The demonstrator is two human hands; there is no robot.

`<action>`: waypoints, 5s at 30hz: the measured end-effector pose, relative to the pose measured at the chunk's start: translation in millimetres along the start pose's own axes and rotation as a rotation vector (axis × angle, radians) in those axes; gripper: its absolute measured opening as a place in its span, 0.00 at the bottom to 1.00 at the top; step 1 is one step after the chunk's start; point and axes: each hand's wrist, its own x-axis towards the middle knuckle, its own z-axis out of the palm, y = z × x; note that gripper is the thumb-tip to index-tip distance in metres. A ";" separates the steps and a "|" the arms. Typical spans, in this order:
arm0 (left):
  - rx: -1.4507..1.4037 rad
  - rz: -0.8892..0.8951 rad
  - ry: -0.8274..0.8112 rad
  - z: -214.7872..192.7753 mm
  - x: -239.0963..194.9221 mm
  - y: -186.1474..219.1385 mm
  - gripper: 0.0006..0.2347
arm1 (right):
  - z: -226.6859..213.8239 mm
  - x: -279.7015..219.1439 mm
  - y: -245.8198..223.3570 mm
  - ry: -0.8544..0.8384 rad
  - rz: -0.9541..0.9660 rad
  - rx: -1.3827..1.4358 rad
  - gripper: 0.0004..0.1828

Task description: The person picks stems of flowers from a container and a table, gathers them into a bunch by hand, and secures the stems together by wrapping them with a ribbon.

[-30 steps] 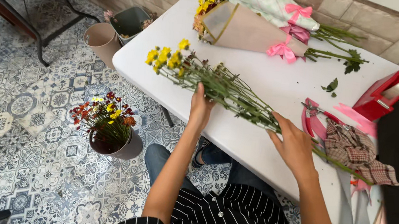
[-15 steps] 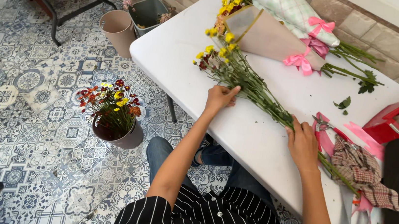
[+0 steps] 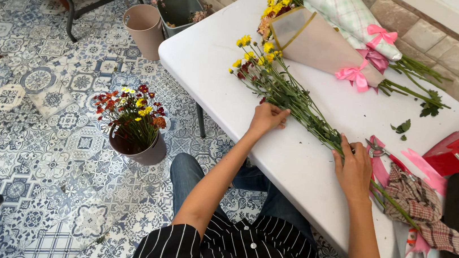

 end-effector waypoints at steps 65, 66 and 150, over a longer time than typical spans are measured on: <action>0.270 -0.348 0.978 -614.2 26.4 -502.8 0.21 | 557.5 118.4 -657.0 -0.792 -0.620 0.694 0.16; 0.263 -0.357 0.975 -610.8 27.2 -508.9 0.21 | 559.7 117.1 -656.2 -0.802 -0.619 0.689 0.16; 0.282 0.520 0.507 -249.5 -233.6 -39.3 0.35 | 40.7 90.0 -413.6 -0.441 -0.226 1.175 0.09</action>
